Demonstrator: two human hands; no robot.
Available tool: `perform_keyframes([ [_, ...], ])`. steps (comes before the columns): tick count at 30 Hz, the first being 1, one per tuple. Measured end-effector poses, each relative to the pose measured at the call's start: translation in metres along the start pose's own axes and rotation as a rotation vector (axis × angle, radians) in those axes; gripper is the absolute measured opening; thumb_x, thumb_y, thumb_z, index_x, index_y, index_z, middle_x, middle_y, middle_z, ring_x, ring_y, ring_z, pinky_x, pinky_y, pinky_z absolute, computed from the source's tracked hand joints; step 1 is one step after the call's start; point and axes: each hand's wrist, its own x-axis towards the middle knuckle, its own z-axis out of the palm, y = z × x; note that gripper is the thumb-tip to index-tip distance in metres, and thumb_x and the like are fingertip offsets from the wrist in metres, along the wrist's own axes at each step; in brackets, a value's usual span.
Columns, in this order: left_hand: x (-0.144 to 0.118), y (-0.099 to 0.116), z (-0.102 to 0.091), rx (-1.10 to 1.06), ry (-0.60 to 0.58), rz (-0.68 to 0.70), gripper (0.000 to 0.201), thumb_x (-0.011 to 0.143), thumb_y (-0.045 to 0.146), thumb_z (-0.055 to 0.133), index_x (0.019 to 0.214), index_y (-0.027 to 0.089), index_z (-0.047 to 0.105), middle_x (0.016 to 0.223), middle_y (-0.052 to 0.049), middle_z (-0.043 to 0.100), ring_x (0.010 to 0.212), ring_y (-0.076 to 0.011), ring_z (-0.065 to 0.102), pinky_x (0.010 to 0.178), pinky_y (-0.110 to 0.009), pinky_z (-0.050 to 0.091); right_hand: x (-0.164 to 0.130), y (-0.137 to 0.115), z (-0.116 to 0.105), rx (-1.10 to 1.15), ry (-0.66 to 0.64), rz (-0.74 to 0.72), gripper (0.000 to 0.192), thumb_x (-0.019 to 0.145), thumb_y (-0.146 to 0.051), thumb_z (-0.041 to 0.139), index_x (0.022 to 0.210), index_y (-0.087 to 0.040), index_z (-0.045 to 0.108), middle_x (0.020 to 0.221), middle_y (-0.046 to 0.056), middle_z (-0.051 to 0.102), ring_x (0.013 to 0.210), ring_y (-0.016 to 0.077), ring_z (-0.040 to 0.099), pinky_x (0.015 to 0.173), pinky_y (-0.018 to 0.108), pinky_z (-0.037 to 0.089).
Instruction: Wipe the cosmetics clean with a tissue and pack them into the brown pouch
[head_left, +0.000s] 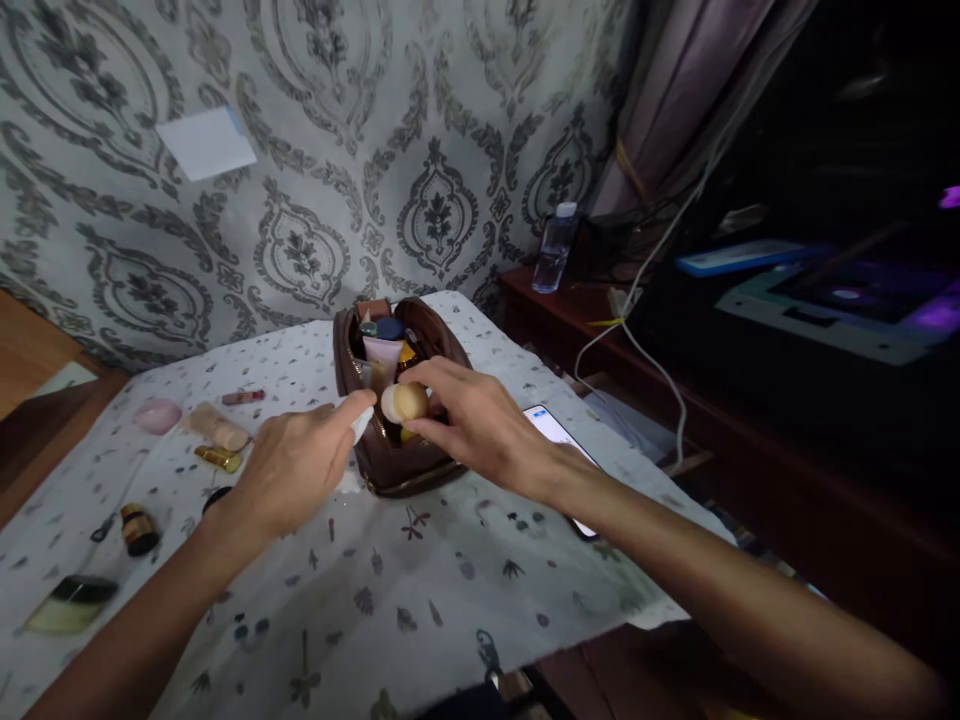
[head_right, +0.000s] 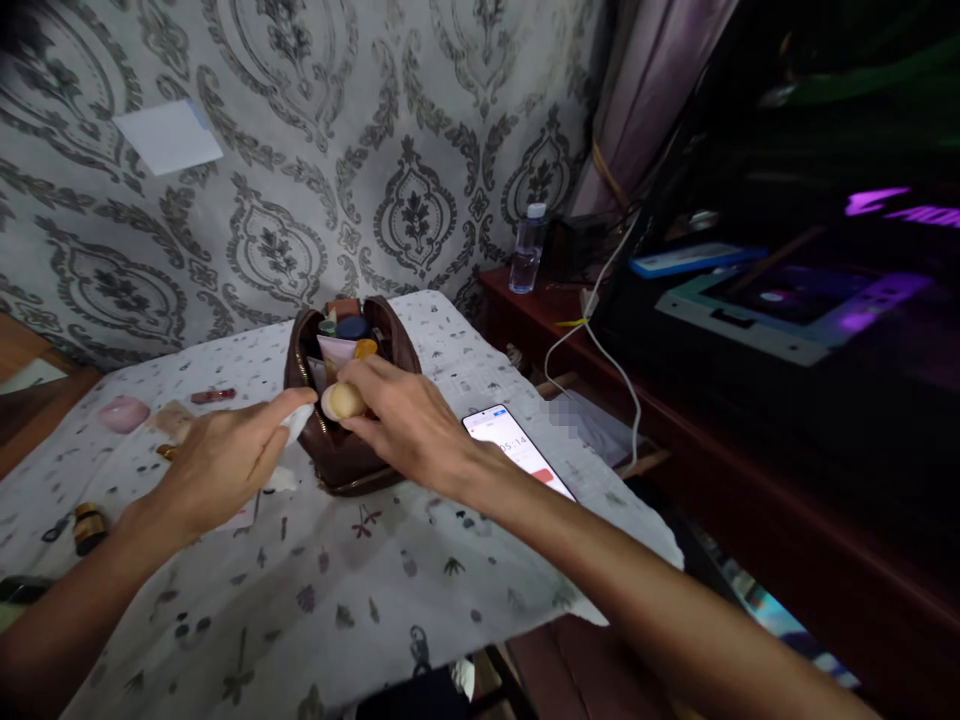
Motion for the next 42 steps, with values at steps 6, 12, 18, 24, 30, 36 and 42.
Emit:
perform_keyframes([
  [6, -0.004, -0.003, 0.007, -0.023, 0.027, -0.002, 0.042, 0.09, 0.023, 0.032, 0.123, 0.024, 0.058, 0.06, 0.003, 0.058, 0.05, -0.0149, 0.055, 0.052, -0.022, 0.036, 0.033, -0.003, -0.007, -0.086, -0.209, -0.084, 0.019, 0.074, -0.008, 0.068, 0.089, -0.018, 0.063, 0.085, -0.001, 0.062, 0.077, 0.0151, 0.059, 0.067, 0.025, 0.038],
  [12, -0.005, -0.004, 0.007, -0.031, 0.007, 0.011, 0.043, 0.092, 0.023, 0.03, 0.126, 0.023, 0.056, 0.064, 0.001, 0.061, 0.055, -0.0168, 0.059, 0.054, -0.024, 0.037, 0.033, 0.002, -0.012, 0.035, -0.269, -0.038, 0.014, 0.07, -0.012, 0.07, 0.081, -0.019, 0.065, 0.067, -0.006, 0.058, 0.059, 0.0091, 0.051, 0.058, 0.022, 0.034],
  [18, -0.006, -0.002, 0.005, -0.073, -0.021, -0.019, 0.043, 0.092, 0.022, 0.031, 0.127, 0.023, 0.056, 0.062, 0.002, 0.058, 0.055, -0.017, 0.058, 0.056, -0.024, 0.039, 0.05, 0.002, 0.001, -0.093, -0.442, -0.111, 0.01, 0.069, -0.012, 0.07, 0.067, -0.019, 0.063, 0.057, -0.005, 0.054, 0.056, 0.0115, 0.05, 0.057, 0.024, 0.035],
  [24, -0.007, -0.003, 0.005, -0.12, -0.031, -0.052, 0.041, 0.092, 0.025, 0.032, 0.127, 0.025, 0.054, 0.072, 0.001, 0.065, 0.065, -0.0191, 0.064, 0.06, -0.025, 0.041, 0.067, 0.014, 0.034, 0.027, -0.387, -0.006, 0.023, 0.056, -0.011, 0.079, 0.057, -0.02, 0.058, 0.056, -0.003, 0.055, 0.059, 0.0161, 0.058, 0.057, 0.026, 0.042],
  [30, -0.009, -0.008, 0.01, -0.156, 0.006, -0.009, 0.041, 0.094, 0.025, 0.03, 0.127, 0.026, 0.055, 0.075, 0.0, 0.067, 0.067, -0.0197, 0.065, 0.06, -0.026, 0.04, 0.065, 0.026, 0.051, -0.082, -0.463, 0.041, 0.019, 0.058, -0.011, 0.078, 0.064, -0.019, 0.061, 0.067, 0.004, 0.065, 0.071, 0.0227, 0.067, 0.062, 0.029, 0.048],
  [36, -0.01, -0.009, 0.013, -0.186, 0.032, 0.031, 0.04, 0.095, 0.024, 0.033, 0.128, 0.024, 0.055, 0.074, 0.0, 0.066, 0.064, -0.0179, 0.063, 0.06, -0.025, 0.04, 0.057, 0.027, 0.065, -0.243, -0.422, 0.064, 0.021, 0.061, -0.002, 0.069, 0.061, -0.019, 0.056, 0.07, 0.008, 0.067, 0.078, 0.0278, 0.07, 0.07, 0.036, 0.052],
  [42, -0.011, -0.01, 0.013, -0.201, 0.048, 0.039, 0.041, 0.096, 0.026, 0.031, 0.13, 0.025, 0.054, 0.077, 0.0, 0.067, 0.067, -0.0184, 0.063, 0.06, -0.025, 0.04, 0.059, 0.017, 0.062, -0.265, -0.459, 0.054, 0.02, 0.062, 0.002, 0.066, 0.062, -0.017, 0.06, 0.069, 0.006, 0.067, 0.076, 0.0257, 0.068, 0.07, 0.035, 0.051],
])
